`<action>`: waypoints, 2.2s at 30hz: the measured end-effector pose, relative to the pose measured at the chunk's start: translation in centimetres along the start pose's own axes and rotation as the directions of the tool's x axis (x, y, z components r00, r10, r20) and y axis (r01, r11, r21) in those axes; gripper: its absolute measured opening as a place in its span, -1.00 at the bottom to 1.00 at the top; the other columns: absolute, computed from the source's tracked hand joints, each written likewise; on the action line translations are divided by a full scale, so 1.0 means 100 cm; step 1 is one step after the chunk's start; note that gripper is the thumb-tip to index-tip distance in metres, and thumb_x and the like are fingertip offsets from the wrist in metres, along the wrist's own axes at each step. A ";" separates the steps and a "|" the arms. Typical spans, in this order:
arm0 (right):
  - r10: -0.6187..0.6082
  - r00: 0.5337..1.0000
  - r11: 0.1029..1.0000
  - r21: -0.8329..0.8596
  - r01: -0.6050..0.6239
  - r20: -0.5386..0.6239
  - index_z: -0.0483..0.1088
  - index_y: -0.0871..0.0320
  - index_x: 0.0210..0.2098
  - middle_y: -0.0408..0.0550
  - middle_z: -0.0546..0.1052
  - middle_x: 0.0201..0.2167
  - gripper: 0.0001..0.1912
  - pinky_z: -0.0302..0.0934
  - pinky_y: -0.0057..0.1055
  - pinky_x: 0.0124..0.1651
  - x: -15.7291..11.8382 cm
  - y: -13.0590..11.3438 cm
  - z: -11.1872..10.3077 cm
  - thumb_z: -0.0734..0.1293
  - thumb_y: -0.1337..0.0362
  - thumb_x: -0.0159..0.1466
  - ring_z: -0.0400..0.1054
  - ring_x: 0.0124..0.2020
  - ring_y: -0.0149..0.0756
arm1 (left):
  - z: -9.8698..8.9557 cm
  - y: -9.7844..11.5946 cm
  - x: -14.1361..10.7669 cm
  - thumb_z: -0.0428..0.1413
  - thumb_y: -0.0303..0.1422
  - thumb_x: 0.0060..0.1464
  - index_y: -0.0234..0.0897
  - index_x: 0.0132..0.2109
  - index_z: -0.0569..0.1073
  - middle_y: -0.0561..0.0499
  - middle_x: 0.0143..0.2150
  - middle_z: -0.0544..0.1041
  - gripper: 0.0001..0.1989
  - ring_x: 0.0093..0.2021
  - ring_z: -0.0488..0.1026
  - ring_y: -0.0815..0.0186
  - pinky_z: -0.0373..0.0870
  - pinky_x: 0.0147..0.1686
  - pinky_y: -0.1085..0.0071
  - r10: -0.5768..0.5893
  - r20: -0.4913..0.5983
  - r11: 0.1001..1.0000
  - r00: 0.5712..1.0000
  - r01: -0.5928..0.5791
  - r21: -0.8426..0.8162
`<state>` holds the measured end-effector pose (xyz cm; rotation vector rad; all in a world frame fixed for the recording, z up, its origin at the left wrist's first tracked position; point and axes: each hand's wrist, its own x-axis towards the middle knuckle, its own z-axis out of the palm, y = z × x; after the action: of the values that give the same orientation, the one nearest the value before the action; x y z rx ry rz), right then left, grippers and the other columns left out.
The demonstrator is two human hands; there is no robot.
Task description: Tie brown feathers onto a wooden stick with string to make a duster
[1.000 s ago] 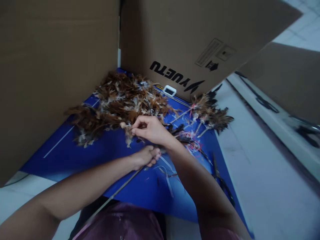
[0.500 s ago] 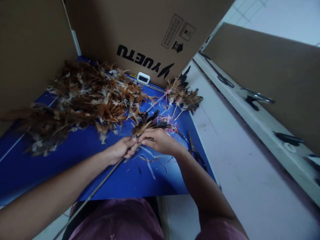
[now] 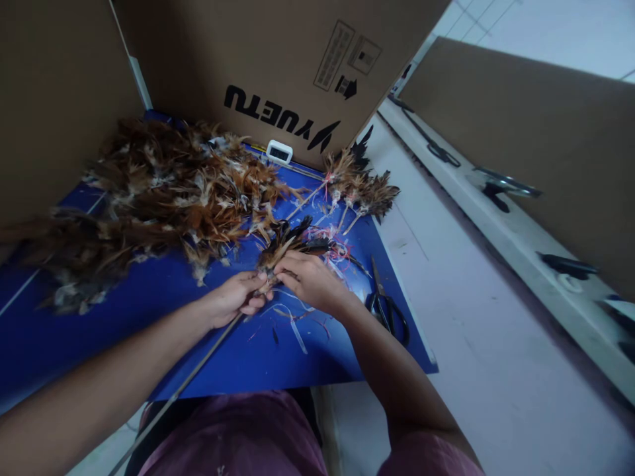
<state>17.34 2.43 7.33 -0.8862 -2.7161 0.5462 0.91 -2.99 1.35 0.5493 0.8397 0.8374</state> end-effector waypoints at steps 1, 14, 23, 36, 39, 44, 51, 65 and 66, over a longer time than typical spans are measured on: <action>0.002 1.000 1.000 -0.011 -0.002 -0.003 0.41 0.23 -0.32 -0.03 0.45 -0.32 -0.86 0.19 -0.43 -0.15 0.000 0.000 0.001 0.21 0.44 0.25 0.33 -0.25 -0.34 | 0.000 0.000 0.000 0.09 -0.30 0.08 -0.41 -0.39 0.34 0.01 -0.50 0.34 -0.78 -0.68 0.07 0.60 -0.16 -0.76 0.66 -0.006 0.007 1.000 1.000 0.006 -0.007; 0.004 0.995 0.994 -0.109 -0.015 -0.104 0.39 0.21 -0.29 -0.01 0.43 -0.31 -0.86 0.22 -0.38 -0.12 -0.004 0.001 0.016 0.19 0.38 0.27 0.32 -0.24 -0.30 | -0.003 -0.003 0.000 0.13 -0.23 0.04 -0.34 -0.45 0.25 0.18 -0.57 0.13 -0.71 -0.67 -0.05 0.62 -0.21 -0.73 0.63 0.021 0.046 1.000 0.999 -0.022 0.018; 0.081 0.899 0.968 -0.181 -0.174 -0.430 0.40 0.16 -0.18 0.06 0.43 -0.18 -0.84 0.13 -0.17 0.01 -0.027 -0.021 0.037 0.23 0.30 0.27 0.24 -0.09 -0.16 | -0.002 -0.003 -0.001 0.15 -0.22 0.02 -0.33 -0.45 0.24 0.19 -0.58 0.11 -0.70 -0.67 -0.05 0.61 -0.20 -0.72 0.63 0.027 0.047 1.000 0.999 -0.027 0.003; 0.147 0.876 0.977 -0.074 -0.202 -0.459 0.42 0.15 -0.24 -0.01 0.49 -0.30 -0.82 0.15 -0.26 -0.08 -0.032 -0.032 0.067 0.22 0.21 0.29 0.31 -0.19 -0.24 | -0.002 -0.005 0.000 0.15 -0.22 0.02 -0.33 -0.46 0.26 0.19 -0.63 0.10 -0.70 -0.67 -0.01 0.58 -0.19 -0.71 0.64 0.018 0.011 0.999 1.000 -0.019 0.033; 0.157 0.870 0.975 -0.066 -0.212 -0.467 0.43 0.15 -0.26 -0.02 0.49 -0.30 -0.82 0.15 -0.26 -0.09 -0.033 -0.031 0.068 0.21 0.25 0.30 0.31 -0.20 -0.26 | -0.002 -0.005 -0.001 0.16 -0.21 0.01 -0.34 -0.46 0.27 0.17 -0.61 0.14 -0.69 -0.66 0.02 0.58 -0.16 -0.71 0.64 0.026 0.015 0.999 1.000 -0.026 0.026; 0.119 0.887 0.975 -0.114 -0.188 -0.446 0.46 0.14 -0.28 -0.02 0.52 -0.28 -0.82 0.14 -0.26 -0.09 -0.035 -0.029 0.074 0.21 0.29 0.30 0.30 -0.18 -0.27 | -0.001 -0.004 -0.002 0.16 -0.22 0.01 -0.36 -0.48 0.28 0.14 -0.60 0.17 -0.68 -0.64 0.05 0.57 -0.12 -0.71 0.64 0.036 0.003 0.999 0.999 -0.036 0.021; -0.006 0.907 0.952 -0.279 -0.124 -0.422 0.44 0.15 -0.17 -0.01 0.52 -0.18 -0.81 0.10 -0.24 -0.08 -0.037 -0.030 0.073 0.21 0.32 0.30 0.26 -0.07 -0.21 | 0.001 -0.004 -0.002 0.16 -0.22 0.01 -0.34 -0.50 0.24 0.16 -0.63 0.15 -0.67 -0.67 0.00 0.58 -0.15 -0.72 0.63 0.048 -0.018 0.999 0.999 -0.048 0.007; -0.100 0.938 0.975 -0.220 0.027 -0.330 0.42 0.17 -0.16 0.02 0.49 -0.21 -0.81 0.14 -0.23 -0.08 -0.017 -0.042 0.040 0.21 0.36 0.28 0.27 -0.16 -0.22 | 0.006 -0.006 -0.005 0.11 -0.42 -0.05 -0.30 -0.54 0.21 0.20 -0.68 0.12 -0.78 -0.69 -0.03 0.56 -0.18 -0.69 0.60 0.053 -0.076 0.998 0.996 -0.054 -0.017; -0.133 0.945 0.972 -0.227 0.065 -0.298 0.43 0.18 -0.17 0.02 0.49 -0.21 -0.81 0.15 -0.24 -0.10 -0.006 -0.046 0.035 0.22 0.36 0.27 0.26 -0.17 -0.21 | 0.006 -0.007 -0.006 0.09 -0.47 -0.06 -0.31 -0.53 0.24 0.17 -0.67 0.16 -0.82 -0.68 0.02 0.55 -0.15 -0.68 0.60 0.056 -0.104 0.997 0.993 -0.061 -0.047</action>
<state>14.25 -2.34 6.01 -0.8000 -2.5393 0.0809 1.49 -3.93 1.48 0.4917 0.8979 0.9443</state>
